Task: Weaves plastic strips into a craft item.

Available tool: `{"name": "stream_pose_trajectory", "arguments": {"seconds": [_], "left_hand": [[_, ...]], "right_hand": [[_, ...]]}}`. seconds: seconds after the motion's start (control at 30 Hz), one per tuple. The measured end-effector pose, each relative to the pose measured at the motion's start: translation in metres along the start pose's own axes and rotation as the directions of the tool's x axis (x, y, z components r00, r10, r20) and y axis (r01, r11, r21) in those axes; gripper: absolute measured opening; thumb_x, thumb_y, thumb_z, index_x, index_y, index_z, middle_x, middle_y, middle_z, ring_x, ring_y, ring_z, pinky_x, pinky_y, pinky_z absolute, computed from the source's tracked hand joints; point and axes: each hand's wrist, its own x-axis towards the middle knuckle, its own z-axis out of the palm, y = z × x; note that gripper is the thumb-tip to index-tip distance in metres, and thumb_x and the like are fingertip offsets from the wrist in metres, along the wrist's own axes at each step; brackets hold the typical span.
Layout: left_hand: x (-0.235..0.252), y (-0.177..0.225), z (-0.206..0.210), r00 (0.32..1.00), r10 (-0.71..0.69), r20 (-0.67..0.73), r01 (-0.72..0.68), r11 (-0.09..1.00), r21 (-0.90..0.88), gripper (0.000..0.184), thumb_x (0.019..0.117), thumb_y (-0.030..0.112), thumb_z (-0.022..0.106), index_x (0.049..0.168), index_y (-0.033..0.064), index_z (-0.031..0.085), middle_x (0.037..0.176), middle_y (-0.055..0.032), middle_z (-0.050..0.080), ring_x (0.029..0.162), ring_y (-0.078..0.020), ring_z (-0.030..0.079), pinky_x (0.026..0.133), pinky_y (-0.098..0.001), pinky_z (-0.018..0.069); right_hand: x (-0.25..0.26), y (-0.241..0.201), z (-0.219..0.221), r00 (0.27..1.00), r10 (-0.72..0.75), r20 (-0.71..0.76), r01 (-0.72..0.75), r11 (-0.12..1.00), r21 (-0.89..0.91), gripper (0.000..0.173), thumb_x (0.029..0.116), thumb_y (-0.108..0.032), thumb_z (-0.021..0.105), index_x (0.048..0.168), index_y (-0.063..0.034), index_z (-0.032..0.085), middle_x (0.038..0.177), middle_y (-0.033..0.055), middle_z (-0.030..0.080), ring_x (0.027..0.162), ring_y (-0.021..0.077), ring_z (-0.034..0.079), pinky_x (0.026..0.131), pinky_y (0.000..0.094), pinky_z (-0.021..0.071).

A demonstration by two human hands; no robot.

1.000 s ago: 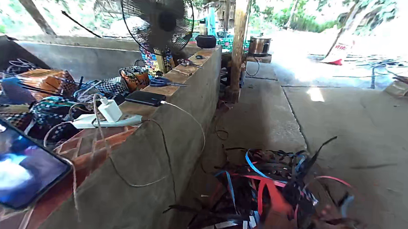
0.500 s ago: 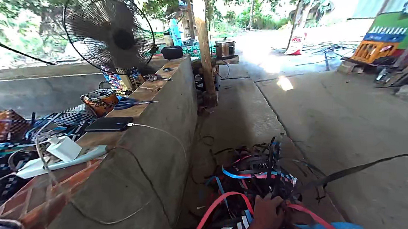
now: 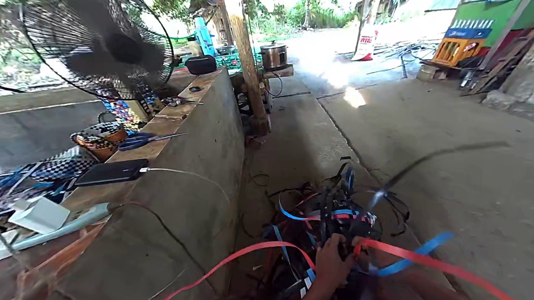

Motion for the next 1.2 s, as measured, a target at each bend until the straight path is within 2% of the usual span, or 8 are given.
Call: {"name": "stream_pose_trajectory", "arguments": {"seconds": [0.17,0.27,0.53,0.67,0.8,0.93,1.07,1.2], "left_hand": [[0.006,0.001,0.007,0.997,-0.076,0.027,0.078,0.995,-0.061,0.075,0.092,0.042,0.074,0.157,0.0232,0.041,0.142,-0.012,0.063,0.124,-0.0318,0.064,0.104,-0.0597,0.0493],[0.011,-0.003,0.008,0.992,-0.124,0.019,0.125,0.988,-0.095,0.09,0.091,0.043,0.075,0.164,0.0252,0.025,0.135,-0.0174,0.066,0.115,-0.0373,0.069,0.097,-0.0621,0.0531],[0.016,0.004,0.012,0.96,-0.263,0.093,0.272,0.956,-0.11,0.083,0.0987,0.044,0.065,0.166,0.0248,0.019,0.121,-0.0215,0.071,0.106,-0.0408,0.071,0.093,-0.0622,0.0539],[0.018,0.005,0.016,0.948,-0.298,0.111,0.312,0.941,-0.133,0.08,0.1,0.042,0.065,0.165,0.0223,0.022,0.126,-0.0232,0.069,0.111,-0.0418,0.069,0.097,-0.0622,0.0528],[0.014,0.004,0.017,0.976,-0.211,0.056,0.218,0.958,-0.185,0.091,0.0959,0.037,0.072,0.165,0.0132,0.017,0.137,-0.0265,0.062,0.118,-0.0425,0.066,0.1,-0.0613,0.0524],[0.008,-0.013,0.022,0.974,-0.05,-0.22,-0.063,0.877,-0.476,0.082,0.0931,0.006,0.067,0.162,0.0005,0.022,0.156,-0.0332,0.038,0.141,-0.0447,0.045,0.116,-0.0545,0.0399],[-0.002,-0.011,0.019,0.848,-0.083,-0.524,-0.272,0.779,-0.565,0.054,0.0926,0.003,0.053,0.146,-0.0035,0.052,0.141,-0.0322,0.046,0.127,-0.0391,0.046,0.107,-0.0492,0.0416],[-0.008,-0.009,0.016,0.835,-0.137,-0.533,-0.354,0.609,-0.71,0.038,0.0942,0.004,0.045,0.126,-0.0022,0.066,0.133,-0.0186,0.047,0.116,-0.0212,0.052,0.092,-0.0301,0.0507]], "right_hand": [[-0.007,0.006,-0.006,0.992,0.117,-0.051,-0.102,0.967,0.233,0.028,0.095,-0.009,0.068,0.117,0.0075,0.065,0.109,0.0233,0.07,0.103,0.0302,0.067,0.097,0.0466,0.0526],[-0.021,0.002,-0.018,0.966,0.039,-0.256,0.11,0.834,0.541,0.028,0.084,-0.01,0.073,0.106,0.0048,0.066,0.092,0.0102,0.068,0.079,0.0151,0.066,0.075,0.0347,0.0583],[-0.057,-0.035,-0.124,0.903,-0.22,-0.368,0.429,0.48,0.765,0.054,0.0823,-0.058,0.076,0.115,-0.0167,0.066,0.095,-0.0046,0.07,0.072,0.0093,0.067,0.061,0.0272,0.0575],[-0.045,-0.026,-0.085,0.958,-0.13,-0.255,0.258,0.778,0.573,0.058,0.085,-0.013,0.067,0.14,-0.0033,0.053,0.127,0.0123,0.063,0.098,0.0229,0.069,0.076,0.0424,0.0622],[-0.018,-0.022,-0.026,0.956,-0.273,-0.104,0.285,0.951,0.124,0.034,0.0935,0.0,0.063,0.126,-0.0026,0.069,0.132,0.0216,0.063,0.126,0.0324,0.057,0.11,0.0452,0.0446],[-0.006,-0.022,0.01,0.88,-0.45,-0.149,0.442,0.893,-0.085,0.032,0.0904,0.005,0.061,0.116,-0.006,0.076,0.116,0.0242,0.068,0.116,0.0452,0.059,0.105,0.0596,0.0433],[-0.004,-0.027,0.037,0.766,-0.571,-0.296,0.498,0.818,-0.289,0.048,0.0872,0.009,0.063,0.129,-0.0116,0.071,0.109,0.0209,0.072,0.102,0.0458,0.067,0.089,0.0597,0.0548],[-0.007,-0.023,0.039,0.784,-0.488,-0.382,0.431,0.872,-0.23,0.027,0.0906,0.003,0.061,0.114,-0.002,0.073,0.112,0.0171,0.073,0.107,0.04,0.067,0.097,0.0539,0.0525]]}}
